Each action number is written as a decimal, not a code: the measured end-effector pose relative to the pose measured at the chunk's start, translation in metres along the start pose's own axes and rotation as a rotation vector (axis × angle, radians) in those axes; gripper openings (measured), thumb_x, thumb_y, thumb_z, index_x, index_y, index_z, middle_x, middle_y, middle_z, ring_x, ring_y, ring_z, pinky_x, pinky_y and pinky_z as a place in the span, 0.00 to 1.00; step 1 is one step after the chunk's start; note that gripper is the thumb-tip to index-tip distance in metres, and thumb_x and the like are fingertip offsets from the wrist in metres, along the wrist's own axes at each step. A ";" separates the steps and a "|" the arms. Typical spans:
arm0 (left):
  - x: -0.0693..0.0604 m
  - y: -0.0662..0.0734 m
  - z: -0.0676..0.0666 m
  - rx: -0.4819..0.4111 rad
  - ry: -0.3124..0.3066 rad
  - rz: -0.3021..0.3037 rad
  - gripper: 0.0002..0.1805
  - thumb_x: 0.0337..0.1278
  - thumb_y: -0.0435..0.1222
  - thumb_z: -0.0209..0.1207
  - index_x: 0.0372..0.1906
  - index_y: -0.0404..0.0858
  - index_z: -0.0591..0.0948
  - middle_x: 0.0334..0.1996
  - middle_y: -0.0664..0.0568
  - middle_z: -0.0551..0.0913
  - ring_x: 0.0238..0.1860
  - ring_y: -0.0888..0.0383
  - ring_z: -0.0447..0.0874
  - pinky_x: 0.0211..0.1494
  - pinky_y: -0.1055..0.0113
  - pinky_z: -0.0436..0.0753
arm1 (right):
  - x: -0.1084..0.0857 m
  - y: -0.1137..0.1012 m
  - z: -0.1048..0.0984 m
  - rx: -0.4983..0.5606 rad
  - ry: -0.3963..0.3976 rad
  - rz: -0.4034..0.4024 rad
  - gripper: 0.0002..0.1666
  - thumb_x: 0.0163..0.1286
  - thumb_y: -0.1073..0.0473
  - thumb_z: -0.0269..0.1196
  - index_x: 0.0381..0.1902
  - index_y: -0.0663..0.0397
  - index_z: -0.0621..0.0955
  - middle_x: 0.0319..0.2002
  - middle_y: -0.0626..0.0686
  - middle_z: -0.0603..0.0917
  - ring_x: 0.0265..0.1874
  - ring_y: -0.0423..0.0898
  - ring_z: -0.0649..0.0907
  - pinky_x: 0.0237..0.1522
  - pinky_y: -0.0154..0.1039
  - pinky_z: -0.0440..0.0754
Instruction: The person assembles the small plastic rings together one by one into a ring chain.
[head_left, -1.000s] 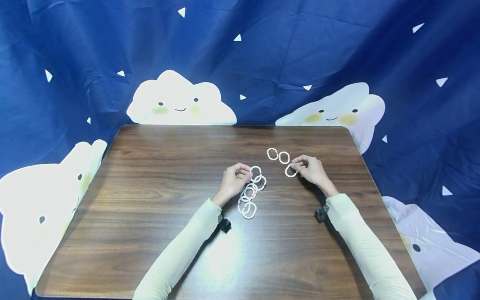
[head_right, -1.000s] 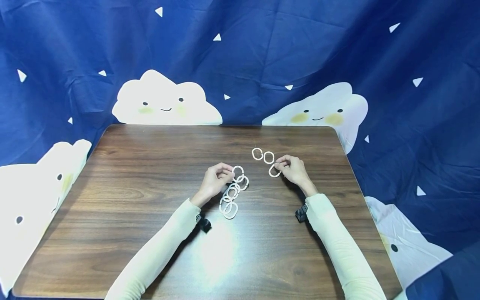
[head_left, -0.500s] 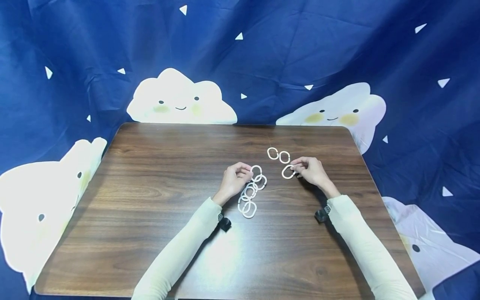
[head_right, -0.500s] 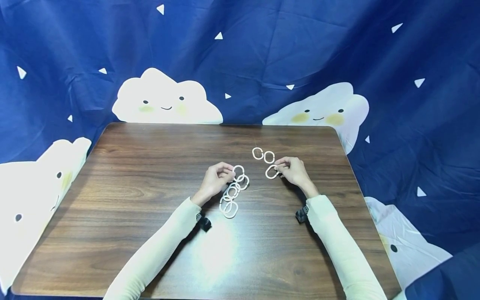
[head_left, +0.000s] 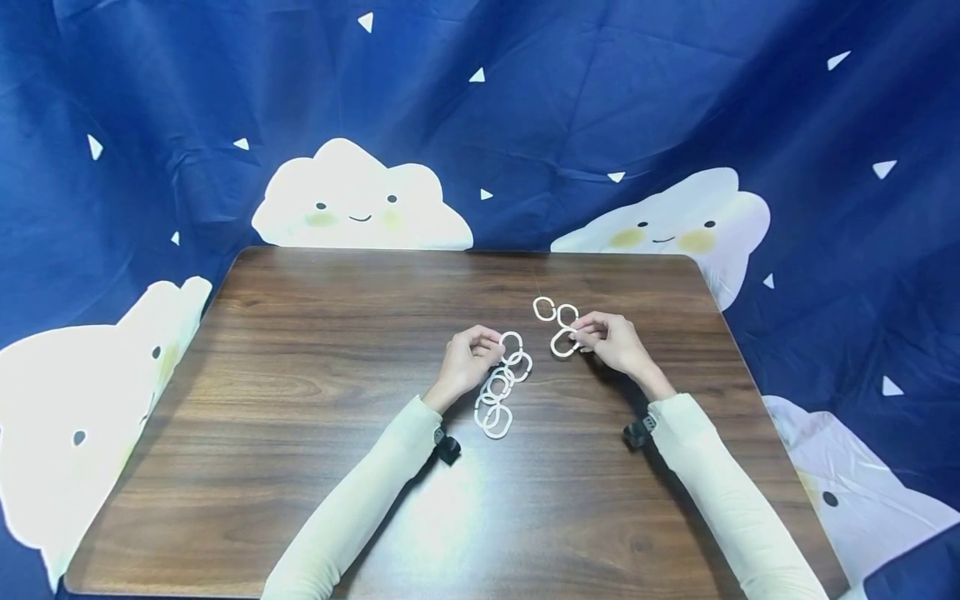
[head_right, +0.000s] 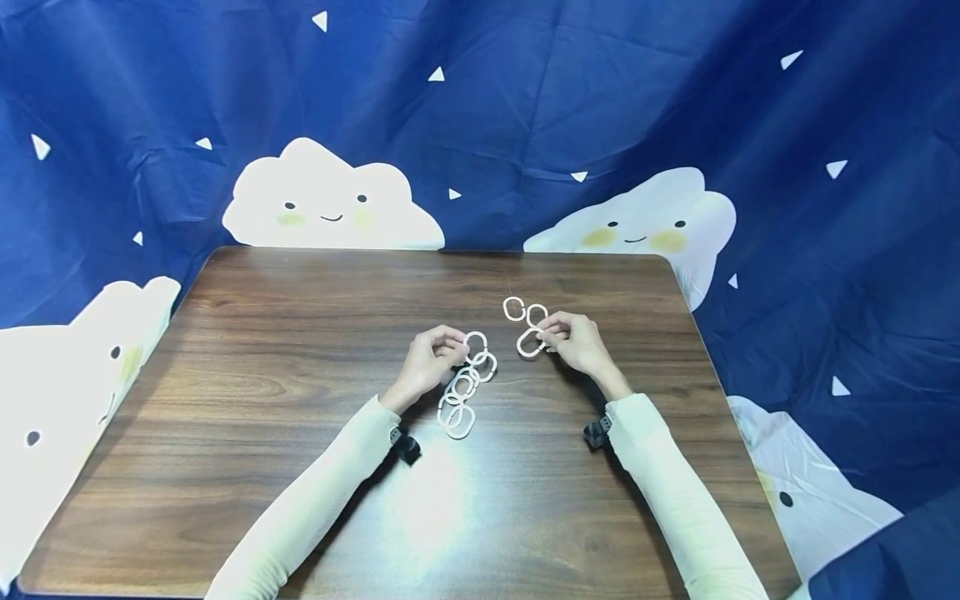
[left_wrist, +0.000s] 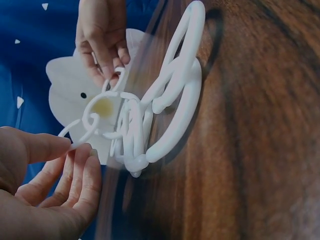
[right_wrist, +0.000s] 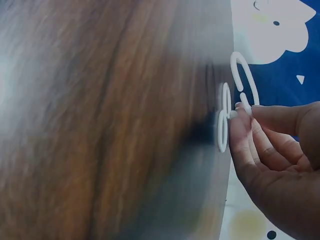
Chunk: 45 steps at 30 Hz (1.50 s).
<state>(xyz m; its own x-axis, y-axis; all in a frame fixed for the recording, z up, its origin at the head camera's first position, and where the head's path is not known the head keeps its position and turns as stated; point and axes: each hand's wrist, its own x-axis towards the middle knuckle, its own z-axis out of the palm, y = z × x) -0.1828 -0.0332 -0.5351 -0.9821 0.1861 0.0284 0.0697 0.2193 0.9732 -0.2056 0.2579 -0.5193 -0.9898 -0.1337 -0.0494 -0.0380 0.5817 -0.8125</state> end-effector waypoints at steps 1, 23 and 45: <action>0.000 0.000 0.000 0.004 0.002 0.001 0.11 0.61 0.28 0.66 0.48 0.28 0.85 0.37 0.37 0.91 0.28 0.68 0.86 0.32 0.79 0.81 | 0.000 -0.002 0.001 0.005 0.001 -0.005 0.13 0.72 0.64 0.68 0.50 0.66 0.85 0.44 0.67 0.91 0.35 0.41 0.91 0.38 0.31 0.89; -0.002 0.001 -0.002 -0.010 0.009 -0.008 0.10 0.62 0.29 0.67 0.46 0.31 0.86 0.37 0.38 0.91 0.29 0.65 0.88 0.32 0.79 0.81 | 0.005 -0.035 0.023 0.135 -0.030 -0.044 0.16 0.73 0.67 0.66 0.53 0.74 0.82 0.48 0.76 0.87 0.41 0.62 0.91 0.48 0.52 0.91; 0.000 -0.001 -0.001 -0.026 0.005 -0.005 0.11 0.62 0.30 0.66 0.47 0.30 0.86 0.37 0.38 0.91 0.27 0.70 0.85 0.32 0.78 0.82 | 0.009 -0.044 0.042 0.187 -0.051 -0.073 0.14 0.71 0.67 0.68 0.50 0.70 0.83 0.45 0.72 0.89 0.41 0.59 0.92 0.42 0.34 0.91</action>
<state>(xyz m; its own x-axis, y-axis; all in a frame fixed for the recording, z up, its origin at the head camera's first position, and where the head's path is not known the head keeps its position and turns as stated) -0.1828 -0.0342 -0.5360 -0.9833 0.1802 0.0243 0.0600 0.1954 0.9789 -0.2068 0.1971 -0.5083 -0.9770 -0.2129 -0.0119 -0.0785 0.4108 -0.9083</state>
